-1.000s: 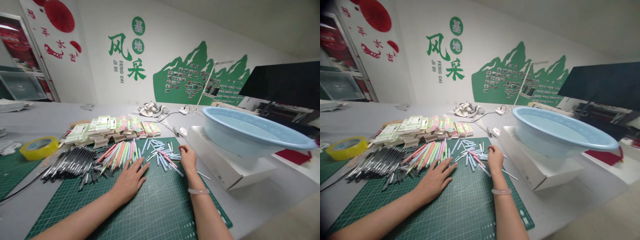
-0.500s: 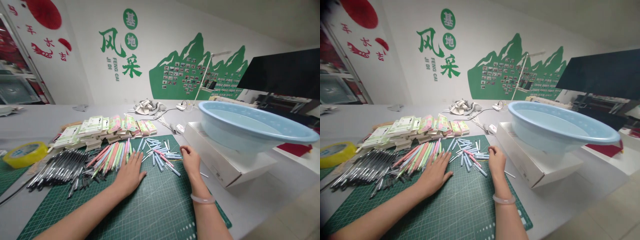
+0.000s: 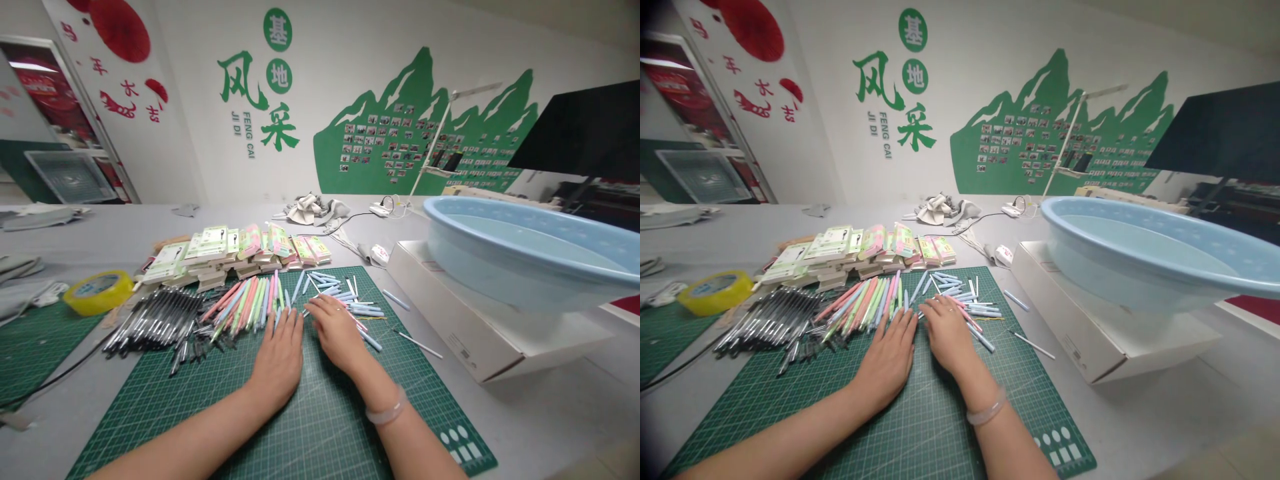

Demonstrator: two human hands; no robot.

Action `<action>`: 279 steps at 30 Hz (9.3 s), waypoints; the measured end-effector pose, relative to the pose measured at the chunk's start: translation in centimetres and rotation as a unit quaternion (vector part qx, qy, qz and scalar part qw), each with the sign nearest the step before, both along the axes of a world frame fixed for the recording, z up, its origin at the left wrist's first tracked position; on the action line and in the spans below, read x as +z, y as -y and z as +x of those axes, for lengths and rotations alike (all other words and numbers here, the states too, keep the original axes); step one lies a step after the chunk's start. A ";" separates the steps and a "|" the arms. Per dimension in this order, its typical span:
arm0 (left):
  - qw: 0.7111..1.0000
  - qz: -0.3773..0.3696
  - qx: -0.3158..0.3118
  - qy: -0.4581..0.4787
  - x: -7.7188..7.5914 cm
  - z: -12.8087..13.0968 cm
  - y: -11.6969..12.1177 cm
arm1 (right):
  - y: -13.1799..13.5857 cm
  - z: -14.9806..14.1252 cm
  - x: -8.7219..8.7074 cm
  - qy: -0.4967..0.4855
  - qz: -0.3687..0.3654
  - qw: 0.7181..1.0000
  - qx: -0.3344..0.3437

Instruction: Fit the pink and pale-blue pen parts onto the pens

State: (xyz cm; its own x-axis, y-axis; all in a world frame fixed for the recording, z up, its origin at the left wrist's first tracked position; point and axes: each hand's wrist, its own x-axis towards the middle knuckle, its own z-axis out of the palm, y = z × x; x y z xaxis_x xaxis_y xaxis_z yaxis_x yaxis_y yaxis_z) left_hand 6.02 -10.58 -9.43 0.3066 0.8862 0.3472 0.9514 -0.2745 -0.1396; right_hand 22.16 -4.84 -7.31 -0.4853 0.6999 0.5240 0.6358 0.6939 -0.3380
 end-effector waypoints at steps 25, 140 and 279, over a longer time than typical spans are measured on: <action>0.999 -0.007 0.017 0.030 0.5 -1.5 -0.4 | -0.6 -0.8 -1.6 -0.007 -0.039 0.999 0.020; 0.684 -0.449 -0.168 0.550 5.9 -1.7 -2.3 | -0.3 1.3 0.7 -0.592 -0.487 0.639 0.058; 0.571 -0.330 -0.100 0.745 6.0 5.3 -10.6 | -1.7 3.9 0.7 -0.584 -0.362 0.725 -0.044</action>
State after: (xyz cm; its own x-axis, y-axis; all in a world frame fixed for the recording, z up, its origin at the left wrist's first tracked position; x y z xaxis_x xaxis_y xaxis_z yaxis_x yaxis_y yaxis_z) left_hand 11.28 -0.02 -3.45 0.2247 0.9738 -0.0347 -0.1805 0.0766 0.9806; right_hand 26.05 -3.18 -6.63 0.0568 0.9982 0.0215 -0.3479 0.0400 -0.9367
